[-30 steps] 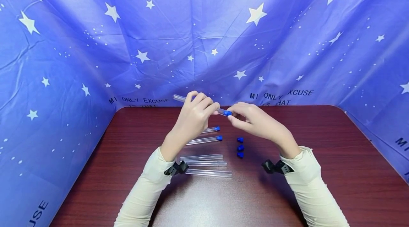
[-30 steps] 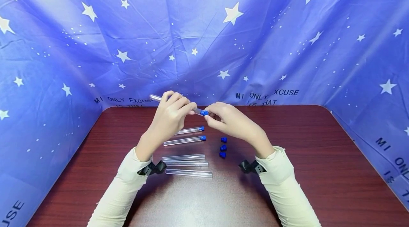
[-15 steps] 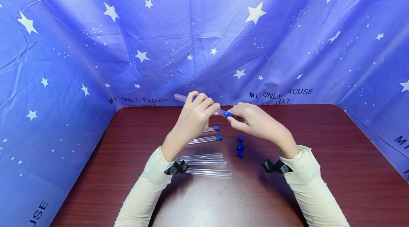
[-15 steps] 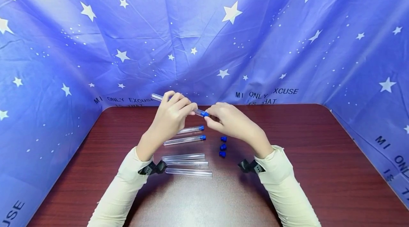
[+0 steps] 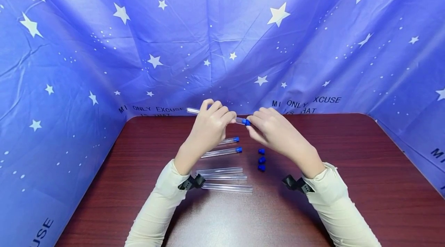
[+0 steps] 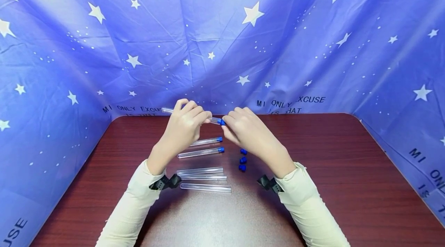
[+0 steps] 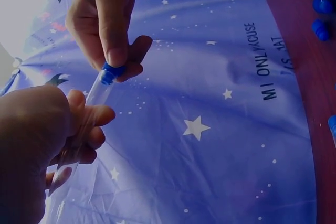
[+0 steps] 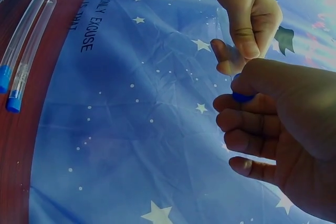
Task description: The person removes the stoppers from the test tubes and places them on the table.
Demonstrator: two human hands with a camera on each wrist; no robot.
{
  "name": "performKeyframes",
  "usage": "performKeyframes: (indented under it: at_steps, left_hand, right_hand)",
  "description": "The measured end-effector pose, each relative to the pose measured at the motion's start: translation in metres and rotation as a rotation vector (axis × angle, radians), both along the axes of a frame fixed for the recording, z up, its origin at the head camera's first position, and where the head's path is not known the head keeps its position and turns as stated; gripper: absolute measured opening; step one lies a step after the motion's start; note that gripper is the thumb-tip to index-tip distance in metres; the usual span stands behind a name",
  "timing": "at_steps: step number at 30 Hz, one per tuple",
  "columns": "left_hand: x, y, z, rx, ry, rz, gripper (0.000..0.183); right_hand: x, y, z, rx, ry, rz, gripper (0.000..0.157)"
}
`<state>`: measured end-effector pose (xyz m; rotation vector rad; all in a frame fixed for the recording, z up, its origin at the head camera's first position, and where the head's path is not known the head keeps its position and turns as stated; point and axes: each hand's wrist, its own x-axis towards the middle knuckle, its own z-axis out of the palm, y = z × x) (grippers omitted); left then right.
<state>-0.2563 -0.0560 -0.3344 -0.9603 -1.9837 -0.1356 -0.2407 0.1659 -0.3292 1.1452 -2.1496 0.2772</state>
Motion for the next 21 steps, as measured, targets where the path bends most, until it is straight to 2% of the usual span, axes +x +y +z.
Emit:
performKeyframes:
  at_steps: [11,21]
  left_hand:
    - [0.0007,-0.0016,0.0020,0.023,-0.009,-0.035,0.015]
    - [0.0031,-0.0035,0.0053,0.042,-0.020,-0.069,0.012]
  right_hand:
    - [0.0020,0.0003,0.0011,0.026,-0.046,-0.056,0.009]
    - [0.0046,0.0017,0.0038,0.043,-0.160,-0.078,0.012]
